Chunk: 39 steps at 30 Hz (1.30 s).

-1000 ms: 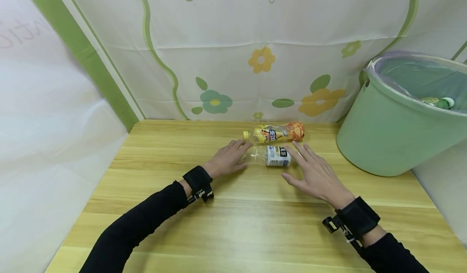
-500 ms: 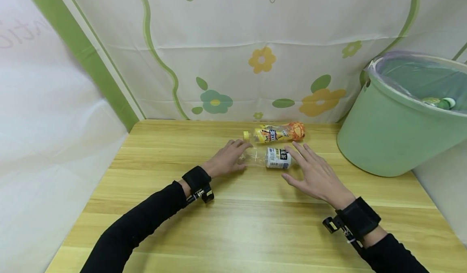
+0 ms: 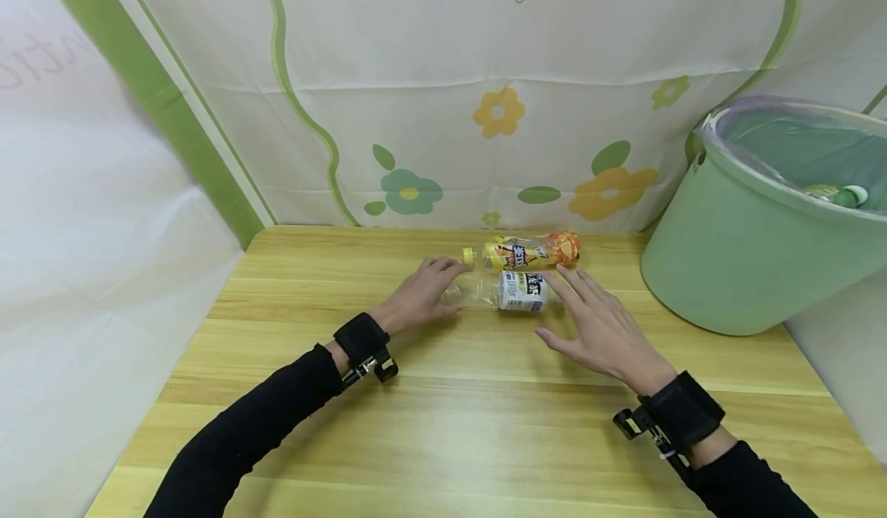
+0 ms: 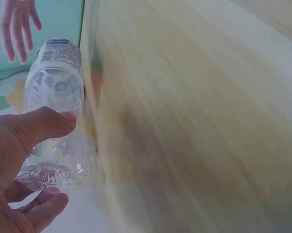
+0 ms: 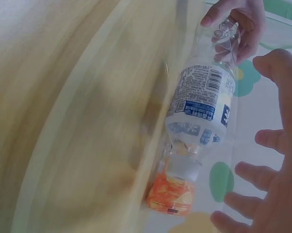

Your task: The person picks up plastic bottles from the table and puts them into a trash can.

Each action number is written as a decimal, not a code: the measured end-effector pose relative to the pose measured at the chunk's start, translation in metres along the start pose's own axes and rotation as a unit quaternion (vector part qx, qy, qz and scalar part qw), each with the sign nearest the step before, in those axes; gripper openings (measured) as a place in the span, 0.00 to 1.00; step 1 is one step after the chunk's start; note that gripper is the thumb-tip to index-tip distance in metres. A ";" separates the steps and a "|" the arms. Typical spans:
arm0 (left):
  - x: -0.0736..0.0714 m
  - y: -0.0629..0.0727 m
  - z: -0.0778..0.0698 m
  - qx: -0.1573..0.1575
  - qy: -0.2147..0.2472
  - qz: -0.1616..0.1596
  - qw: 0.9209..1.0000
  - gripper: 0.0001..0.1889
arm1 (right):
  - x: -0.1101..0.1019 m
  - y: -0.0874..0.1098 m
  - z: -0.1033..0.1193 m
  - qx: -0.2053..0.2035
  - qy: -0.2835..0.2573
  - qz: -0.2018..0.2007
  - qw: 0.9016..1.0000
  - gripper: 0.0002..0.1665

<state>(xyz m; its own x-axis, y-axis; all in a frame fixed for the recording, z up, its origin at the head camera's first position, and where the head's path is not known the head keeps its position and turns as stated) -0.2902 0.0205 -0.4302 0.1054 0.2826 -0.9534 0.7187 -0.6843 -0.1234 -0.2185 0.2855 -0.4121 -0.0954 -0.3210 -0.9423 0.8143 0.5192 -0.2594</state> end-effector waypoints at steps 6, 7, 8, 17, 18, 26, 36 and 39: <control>-0.007 0.004 -0.005 0.017 -0.032 -0.017 0.999 0.34 | -0.006 -0.001 0.001 -0.005 -0.003 -0.014 1.000 0.53; -0.008 0.005 -0.006 0.020 -0.035 -0.020 0.999 0.33 | -0.007 -0.001 0.001 -0.006 -0.003 -0.016 1.000 0.53; -0.009 0.006 -0.006 0.022 -0.036 -0.022 0.999 0.33 | -0.008 -0.001 0.001 -0.007 -0.002 -0.018 1.000 0.54; -0.012 0.005 -0.016 0.044 -0.038 -0.036 0.998 0.35 | -0.018 -0.001 -0.001 -0.022 0.008 -0.039 0.999 0.61; -0.013 0.005 -0.018 0.047 -0.039 -0.038 0.997 0.35 | -0.020 -0.002 -0.001 -0.023 0.010 -0.040 0.999 0.62; -0.022 0.002 -0.040 0.077 -0.037 -0.048 0.995 0.33 | -0.027 -0.006 0.002 -0.046 0.022 -0.055 0.997 0.64; -0.032 0.003 -0.073 0.097 -0.048 -0.064 0.992 0.36 | -0.030 -0.007 0.004 -0.066 0.032 -0.061 0.995 0.64; -0.034 0.005 -0.080 0.106 -0.061 -0.076 0.990 0.36 | -0.030 -0.005 0.004 -0.057 0.033 -0.058 0.996 0.57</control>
Point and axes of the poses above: each hand's wrist, its own y-axis away from the middle knuckle, its own x-axis out of the palm, z = x × y, the point moved 5 cm from there along -y, towards the middle knuckle, and after that the axes turned 4 degrees about z, right-handed, at the moved point
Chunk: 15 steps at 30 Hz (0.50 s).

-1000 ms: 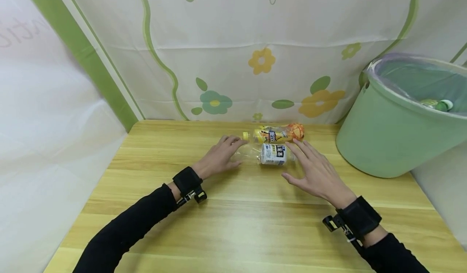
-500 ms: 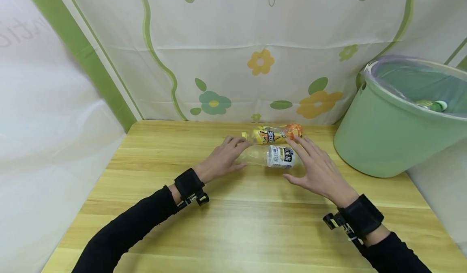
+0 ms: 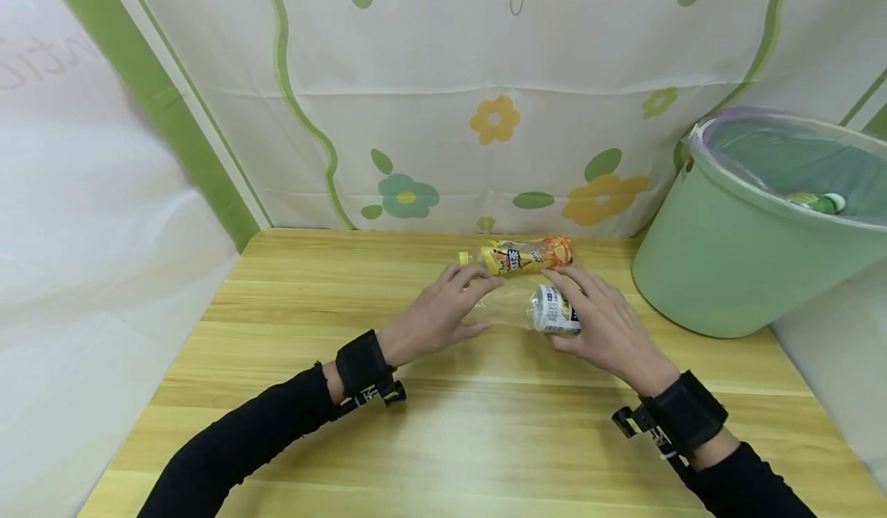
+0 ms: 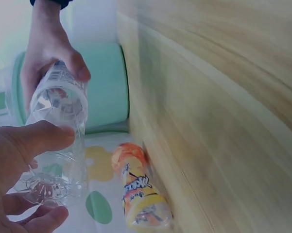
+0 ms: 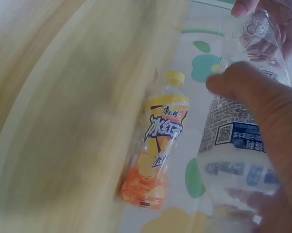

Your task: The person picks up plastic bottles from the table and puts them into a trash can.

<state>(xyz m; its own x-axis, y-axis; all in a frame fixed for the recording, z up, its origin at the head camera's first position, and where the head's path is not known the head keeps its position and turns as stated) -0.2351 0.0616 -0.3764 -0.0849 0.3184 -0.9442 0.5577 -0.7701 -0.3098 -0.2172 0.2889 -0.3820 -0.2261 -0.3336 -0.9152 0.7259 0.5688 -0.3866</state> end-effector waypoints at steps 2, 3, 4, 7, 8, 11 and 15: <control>-0.001 0.000 -0.003 0.002 -0.005 -0.004 1.000 0.36 | 0.000 0.001 0.000 0.008 -0.005 0.007 1.000 0.52; -0.001 0.001 -0.004 0.001 -0.005 -0.005 1.000 0.36 | 0.001 0.002 0.000 0.011 -0.009 0.012 1.000 0.49; -0.001 0.001 -0.004 0.002 -0.004 -0.006 1.000 0.36 | 0.001 0.003 0.000 0.015 -0.013 0.017 1.000 0.48; 0.000 0.002 -0.005 0.004 0.001 -0.005 1.000 0.36 | 0.003 0.004 0.000 0.019 -0.025 0.032 0.999 0.46; 0.000 0.002 -0.005 0.004 0.002 -0.005 1.000 0.36 | 0.004 0.004 0.001 0.019 -0.027 0.034 0.999 0.46; 0.002 0.003 -0.005 0.005 0.005 -0.004 1.000 0.36 | 0.005 0.005 0.000 0.018 -0.031 0.038 0.999 0.46; 0.003 0.003 -0.005 0.004 0.008 0.000 1.000 0.36 | 0.007 0.006 0.000 0.016 -0.032 0.040 0.999 0.45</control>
Point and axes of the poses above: each hand's wrist, its own y-axis away from the middle knuckle, its own x-axis out of the palm, z = x × y, the point moved 5 cm from there along -y, towards the middle knuckle, and after that the axes turned 4 degrees about z, right-handed, at the moved point
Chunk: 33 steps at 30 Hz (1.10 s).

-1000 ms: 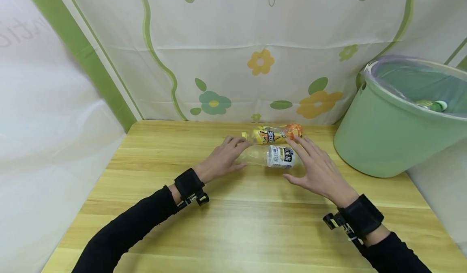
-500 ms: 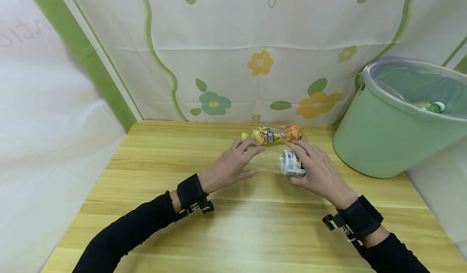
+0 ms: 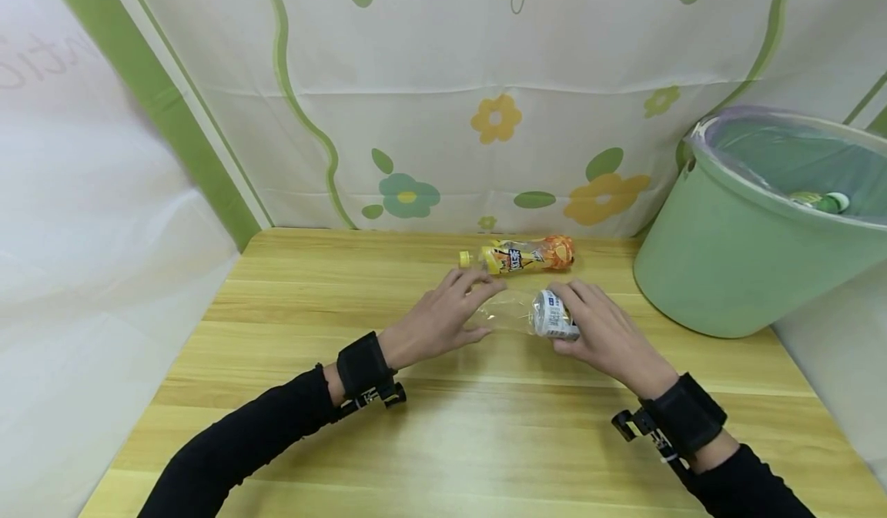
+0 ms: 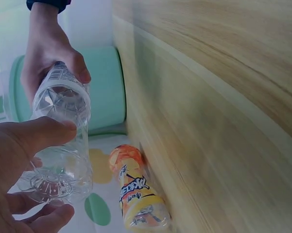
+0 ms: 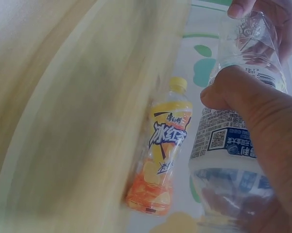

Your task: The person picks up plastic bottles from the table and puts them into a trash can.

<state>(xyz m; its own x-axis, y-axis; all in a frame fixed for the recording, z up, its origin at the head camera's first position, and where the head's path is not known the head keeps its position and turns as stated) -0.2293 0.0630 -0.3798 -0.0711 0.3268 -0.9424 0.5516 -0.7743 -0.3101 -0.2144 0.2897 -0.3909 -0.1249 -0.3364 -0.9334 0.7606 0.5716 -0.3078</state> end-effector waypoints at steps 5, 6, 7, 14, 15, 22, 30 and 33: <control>0.001 0.001 0.002 0.001 0.011 0.015 1.000 0.38 | 0.003 0.001 0.000 0.001 -0.003 -0.002 1.000 0.46; 0.001 0.001 0.003 0.001 0.012 0.017 1.000 0.38 | 0.003 0.001 -0.001 0.000 -0.004 -0.002 1.000 0.47; 0.000 0.001 0.004 0.003 0.010 0.017 1.000 0.40 | 0.003 0.001 -0.001 0.000 -0.005 -0.002 1.000 0.47; -0.009 0.000 0.014 -0.018 -0.010 0.032 0.999 0.44 | 0.004 0.002 -0.003 0.010 -0.006 0.000 1.000 0.47; -0.011 0.001 0.016 -0.029 -0.007 0.041 0.999 0.44 | 0.004 0.002 -0.003 0.012 -0.007 0.002 1.000 0.47; -0.036 0.013 0.049 -0.112 0.016 0.089 0.990 0.43 | 0.004 0.003 -0.004 0.023 -0.008 0.006 1.000 0.47; -0.066 0.049 0.097 -0.177 0.023 0.061 0.982 0.42 | 0.002 0.004 -0.009 0.031 -0.007 0.005 0.999 0.47; -0.067 0.066 0.109 -0.196 0.023 0.052 0.979 0.40 | 0.001 0.005 -0.010 0.033 -0.008 0.005 0.999 0.47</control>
Point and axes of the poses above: each hand's wrist, its own y-axis away from the middle knuckle, its own x-axis out of the palm, z = x × y, the point moved 5 cm from there along -y, towards the middle knuckle, and after that the axes turned 4 degrees about z, right-handed, at the moved point
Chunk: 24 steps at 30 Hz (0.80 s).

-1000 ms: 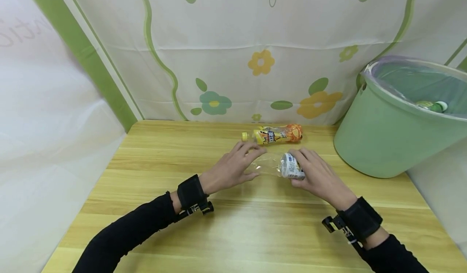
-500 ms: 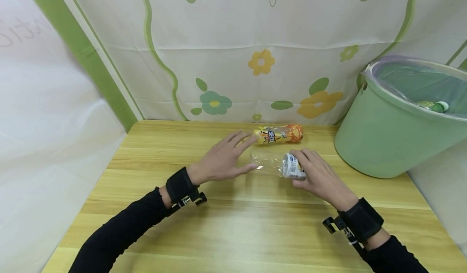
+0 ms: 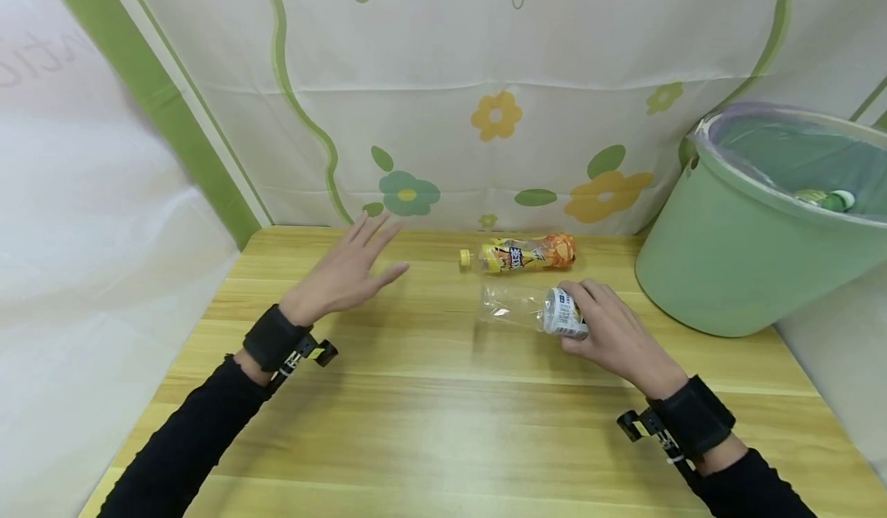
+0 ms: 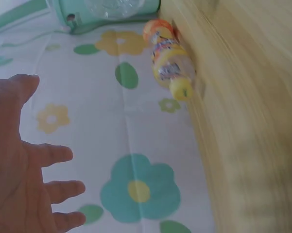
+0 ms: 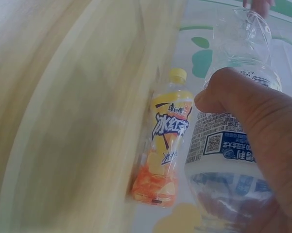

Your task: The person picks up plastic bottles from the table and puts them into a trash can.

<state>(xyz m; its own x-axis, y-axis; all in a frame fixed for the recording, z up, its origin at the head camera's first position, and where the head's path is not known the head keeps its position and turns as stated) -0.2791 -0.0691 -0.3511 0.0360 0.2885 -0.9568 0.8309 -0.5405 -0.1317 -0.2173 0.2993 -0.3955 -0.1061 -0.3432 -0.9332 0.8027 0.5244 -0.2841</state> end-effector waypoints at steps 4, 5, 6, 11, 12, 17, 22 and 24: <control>0.007 0.011 0.018 -0.029 0.010 0.001 1.000 0.41 | 0.000 0.000 0.000 0.000 -0.002 0.001 1.000 0.46; 0.009 0.013 0.022 -0.032 0.010 0.000 0.999 0.41 | 0.000 0.000 0.001 0.002 -0.002 0.002 1.000 0.46; 0.011 0.015 0.025 -0.036 0.012 0.001 0.999 0.41 | 0.000 -0.001 0.001 0.002 -0.003 0.003 1.000 0.46; 0.025 0.025 0.037 -0.052 0.020 0.003 0.998 0.41 | 0.001 -0.001 0.001 0.006 -0.003 0.000 1.000 0.46; 0.029 0.027 0.040 -0.058 0.025 0.008 0.998 0.42 | 0.001 -0.001 0.001 0.005 -0.002 0.000 1.000 0.46; 0.045 0.036 0.047 -0.088 0.038 0.029 0.995 0.41 | 0.000 -0.002 0.002 0.001 -0.002 -0.003 1.000 0.46; 0.061 0.043 0.050 -0.098 0.037 0.033 0.994 0.42 | 0.000 -0.003 0.002 0.003 -0.004 -0.001 1.000 0.46; 0.067 0.046 0.049 -0.101 0.040 0.039 0.993 0.42 | 0.000 -0.003 0.003 0.005 -0.005 0.002 1.000 0.46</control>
<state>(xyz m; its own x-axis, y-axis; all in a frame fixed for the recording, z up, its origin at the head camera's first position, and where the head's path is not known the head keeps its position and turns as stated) -0.2662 -0.1134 -0.4345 0.1418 0.3176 -0.9376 0.9181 -0.3962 0.0047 -0.2180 0.2957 -0.3944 -0.0968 -0.3489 -0.9321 0.8084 0.5188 -0.2781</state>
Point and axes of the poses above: each hand's wrist, its own y-axis away from the middle knuckle, its own x-axis out of the palm, z = x × y, the point moved 5 cm from there along -y, towards the middle knuckle, and after that the axes turned 4 degrees about z, right-handed, at the moved point
